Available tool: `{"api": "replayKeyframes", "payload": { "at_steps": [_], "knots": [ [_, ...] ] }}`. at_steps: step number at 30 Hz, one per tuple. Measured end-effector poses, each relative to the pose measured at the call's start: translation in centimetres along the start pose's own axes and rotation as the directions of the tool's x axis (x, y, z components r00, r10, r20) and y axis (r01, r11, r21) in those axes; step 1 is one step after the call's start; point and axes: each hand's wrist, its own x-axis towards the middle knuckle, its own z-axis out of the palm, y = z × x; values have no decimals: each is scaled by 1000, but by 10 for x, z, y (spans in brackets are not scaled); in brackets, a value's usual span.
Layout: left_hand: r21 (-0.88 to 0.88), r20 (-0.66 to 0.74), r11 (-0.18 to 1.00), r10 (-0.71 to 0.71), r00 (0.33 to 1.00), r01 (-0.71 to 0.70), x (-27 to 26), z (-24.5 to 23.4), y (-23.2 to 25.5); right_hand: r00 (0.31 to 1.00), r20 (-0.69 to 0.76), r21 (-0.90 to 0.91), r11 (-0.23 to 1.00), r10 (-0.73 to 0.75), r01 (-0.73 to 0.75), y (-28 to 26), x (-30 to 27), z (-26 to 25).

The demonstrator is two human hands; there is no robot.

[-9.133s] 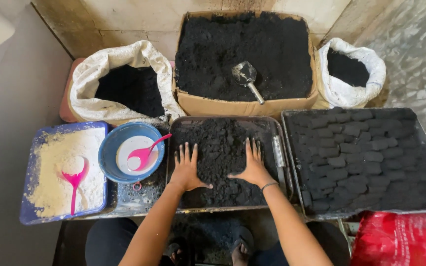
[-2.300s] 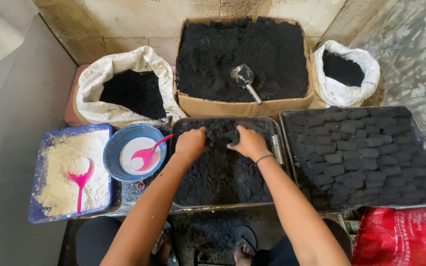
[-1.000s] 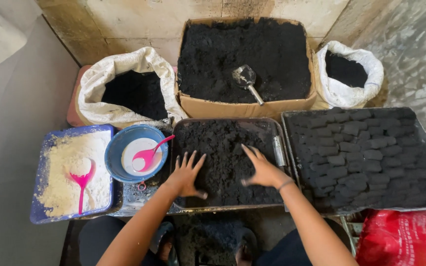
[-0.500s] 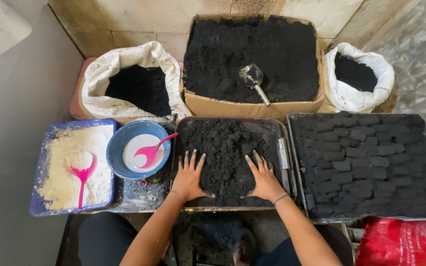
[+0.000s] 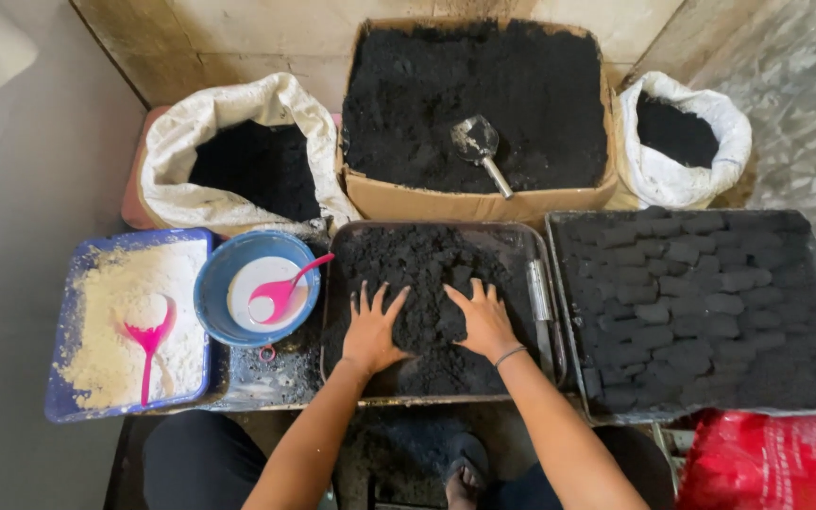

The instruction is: The person mixes a dark granular material in a metal tray by hand, then shapes it into small rectangular briquettes and places them on a tray to the right. The person also handles a white powder and a liquid in a bowl nearby.

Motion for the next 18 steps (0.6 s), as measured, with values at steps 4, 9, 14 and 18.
{"api": "replayKeyframes", "payload": {
  "at_steps": [4, 9, 14, 18],
  "knots": [
    [-43, -9, 998, -39, 999, 39, 12, 11, 4, 1000, -4, 36, 999, 20, -20, 3, 21, 12],
    [-25, -37, 996, -91, 995, 90, 37, 49, -1, 997, 40, 28, 998, 62, -63, 9, 46, 30],
    [11, -16, 999, -41, 999, 41, 39, 30, -4, 996, 67, 86, 994, 55, -61, 2, 39, 10],
    [-78, 6, 996, 30, 1000, -30, 55, 43, -21, 981, 184, 254, 962, 57, -103, 10, 41, -5]
  ]
}}
